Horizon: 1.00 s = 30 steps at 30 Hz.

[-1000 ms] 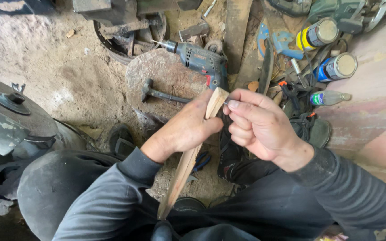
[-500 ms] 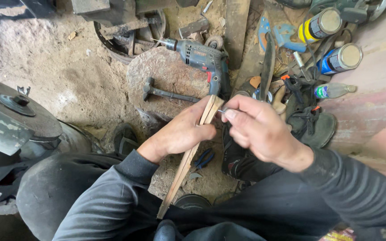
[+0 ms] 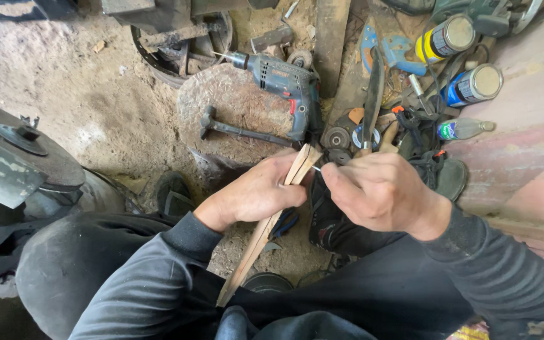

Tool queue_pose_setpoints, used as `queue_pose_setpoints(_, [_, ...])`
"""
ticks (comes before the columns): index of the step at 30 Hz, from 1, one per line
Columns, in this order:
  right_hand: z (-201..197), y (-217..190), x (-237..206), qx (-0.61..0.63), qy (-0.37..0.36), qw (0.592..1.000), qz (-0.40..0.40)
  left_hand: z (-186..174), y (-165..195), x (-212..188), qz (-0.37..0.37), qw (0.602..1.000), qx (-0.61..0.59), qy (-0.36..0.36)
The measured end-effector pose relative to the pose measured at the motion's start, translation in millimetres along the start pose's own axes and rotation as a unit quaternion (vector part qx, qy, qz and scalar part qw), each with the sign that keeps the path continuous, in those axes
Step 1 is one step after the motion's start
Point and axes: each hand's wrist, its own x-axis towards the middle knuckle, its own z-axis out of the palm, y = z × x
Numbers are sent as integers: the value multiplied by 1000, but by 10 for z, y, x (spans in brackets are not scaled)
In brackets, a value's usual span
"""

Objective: The person inserts a metal rod into a curved wooden piece, drills a hole, and secures the rod with pliers. They then attach a wooden handle and use a power sander to smooth the surface.

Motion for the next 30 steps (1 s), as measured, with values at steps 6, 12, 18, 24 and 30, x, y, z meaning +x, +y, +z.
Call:
queue_pose_setpoints(6, [211,-180,-223,712,57,612,339,67,-33,-43,15,1000,-7,-9])
queue_pose_setpoints(12, [-160,-378,-432,777,195,516,304,-536,415,-216,-82,948,-214,222])
queue_pose_setpoints(18, [88,-13,-682,700,191,623,292,-446,-150,-360,57,932,-347,83])
queue_pose_setpoints(24, [172,16,-592,703,164,643,256,-240,77,-297,27,872,-482,77])
queue_pose_setpoints(30, [386,60,-357,574,152,747,299,-175,293,-227,-20,914,-389,113])
